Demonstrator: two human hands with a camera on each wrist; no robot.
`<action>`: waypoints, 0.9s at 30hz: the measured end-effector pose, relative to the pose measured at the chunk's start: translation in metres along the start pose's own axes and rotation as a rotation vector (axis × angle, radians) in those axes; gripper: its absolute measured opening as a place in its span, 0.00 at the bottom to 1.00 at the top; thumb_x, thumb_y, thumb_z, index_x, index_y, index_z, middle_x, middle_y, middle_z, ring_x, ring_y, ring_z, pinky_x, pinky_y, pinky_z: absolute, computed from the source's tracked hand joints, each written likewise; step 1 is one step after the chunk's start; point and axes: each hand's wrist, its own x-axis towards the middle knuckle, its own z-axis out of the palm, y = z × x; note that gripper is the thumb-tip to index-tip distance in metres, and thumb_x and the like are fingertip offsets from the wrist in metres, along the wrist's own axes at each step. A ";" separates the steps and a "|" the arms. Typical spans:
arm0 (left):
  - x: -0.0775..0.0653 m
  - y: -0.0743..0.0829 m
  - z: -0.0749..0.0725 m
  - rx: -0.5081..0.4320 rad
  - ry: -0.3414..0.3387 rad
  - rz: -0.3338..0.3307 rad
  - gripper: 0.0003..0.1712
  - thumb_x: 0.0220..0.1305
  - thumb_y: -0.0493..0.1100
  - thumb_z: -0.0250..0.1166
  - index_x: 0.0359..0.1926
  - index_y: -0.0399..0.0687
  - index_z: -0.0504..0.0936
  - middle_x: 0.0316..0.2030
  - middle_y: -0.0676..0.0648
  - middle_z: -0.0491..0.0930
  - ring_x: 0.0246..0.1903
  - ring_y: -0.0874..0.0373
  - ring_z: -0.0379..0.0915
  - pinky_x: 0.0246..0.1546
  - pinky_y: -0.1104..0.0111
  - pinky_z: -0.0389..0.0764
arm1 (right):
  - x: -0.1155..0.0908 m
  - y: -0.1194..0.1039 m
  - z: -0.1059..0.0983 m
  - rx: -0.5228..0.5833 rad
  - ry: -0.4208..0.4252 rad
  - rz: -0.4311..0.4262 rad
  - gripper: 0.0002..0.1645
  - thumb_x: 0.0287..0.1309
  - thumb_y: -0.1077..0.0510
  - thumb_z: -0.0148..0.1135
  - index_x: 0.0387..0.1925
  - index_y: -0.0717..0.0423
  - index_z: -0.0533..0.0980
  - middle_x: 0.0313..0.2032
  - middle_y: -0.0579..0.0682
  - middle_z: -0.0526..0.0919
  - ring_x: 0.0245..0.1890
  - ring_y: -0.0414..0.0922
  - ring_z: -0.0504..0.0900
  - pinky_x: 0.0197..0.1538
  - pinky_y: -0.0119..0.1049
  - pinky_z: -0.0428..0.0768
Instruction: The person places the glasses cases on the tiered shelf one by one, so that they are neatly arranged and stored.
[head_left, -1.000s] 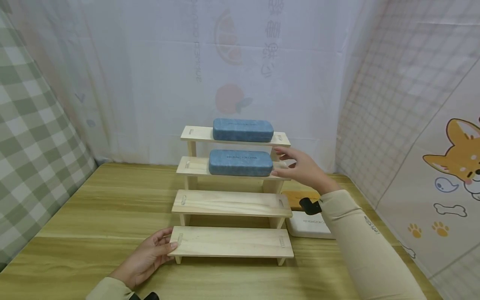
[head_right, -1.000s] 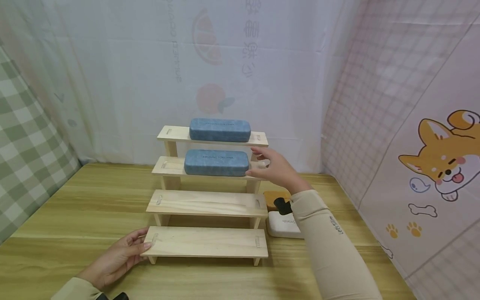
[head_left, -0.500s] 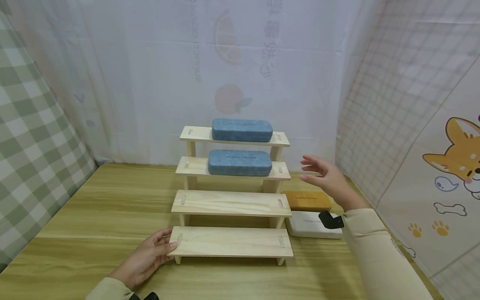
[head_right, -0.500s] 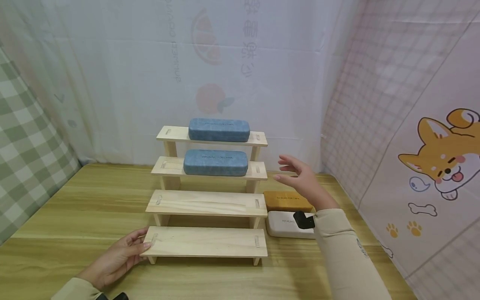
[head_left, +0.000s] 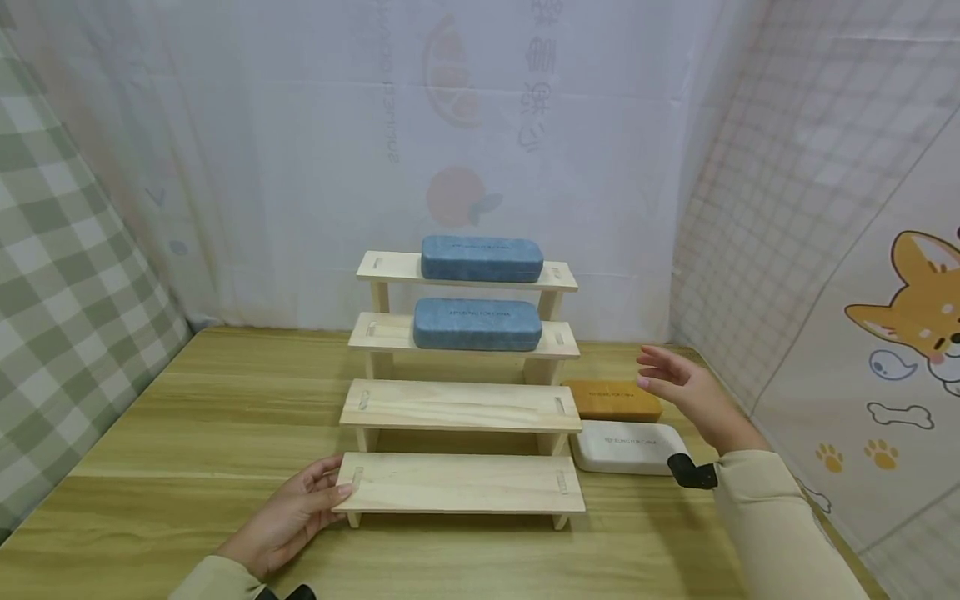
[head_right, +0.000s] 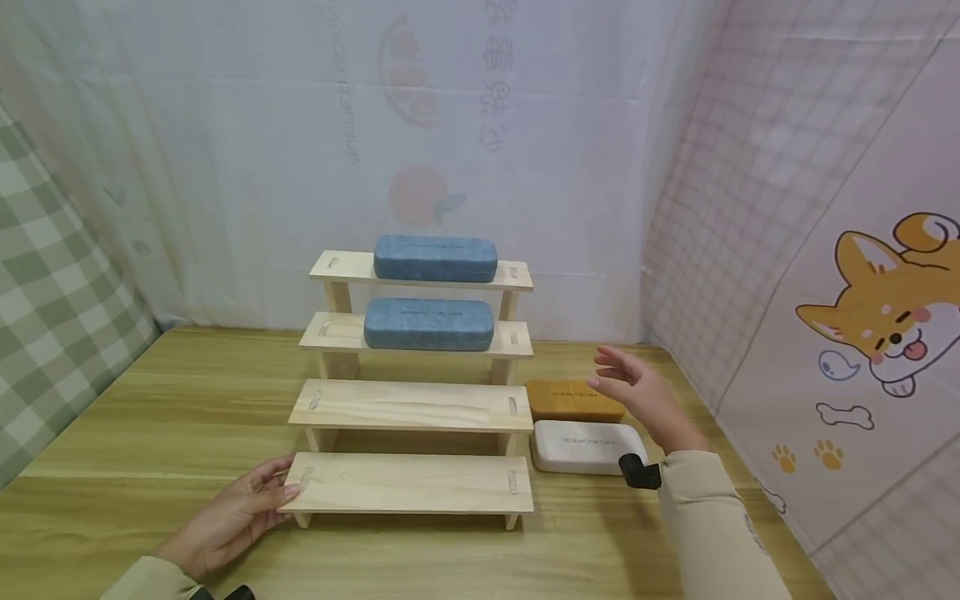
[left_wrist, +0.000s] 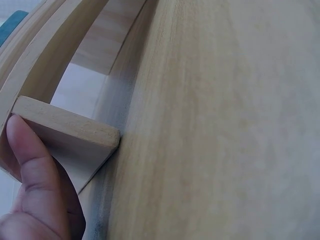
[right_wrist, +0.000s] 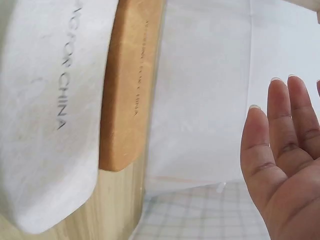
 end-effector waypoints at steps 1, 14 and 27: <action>0.000 0.000 0.000 0.000 -0.002 0.002 0.47 0.69 0.38 0.58 0.71 0.26 0.35 0.52 0.45 0.69 0.45 0.60 0.73 0.45 0.68 0.76 | -0.002 0.004 0.000 -0.002 0.002 0.005 0.42 0.68 0.47 0.56 0.74 0.59 0.52 0.66 0.61 0.64 0.52 0.29 0.71 0.58 0.39 0.71; 0.000 -0.001 0.000 -0.007 0.008 -0.001 0.46 0.68 0.37 0.58 0.72 0.26 0.35 0.51 0.46 0.69 0.44 0.60 0.73 0.44 0.68 0.76 | -0.019 0.049 -0.004 -0.040 0.017 0.083 0.43 0.67 0.48 0.57 0.72 0.67 0.53 0.65 0.69 0.64 0.49 0.27 0.73 0.54 0.35 0.74; -0.001 -0.002 0.001 0.003 0.016 0.001 0.45 0.69 0.36 0.57 0.71 0.25 0.36 0.51 0.47 0.70 0.44 0.61 0.73 0.44 0.68 0.76 | -0.036 0.077 -0.003 -0.135 -0.087 0.129 0.46 0.62 0.49 0.62 0.71 0.68 0.53 0.66 0.72 0.60 0.62 0.69 0.63 0.54 0.59 0.72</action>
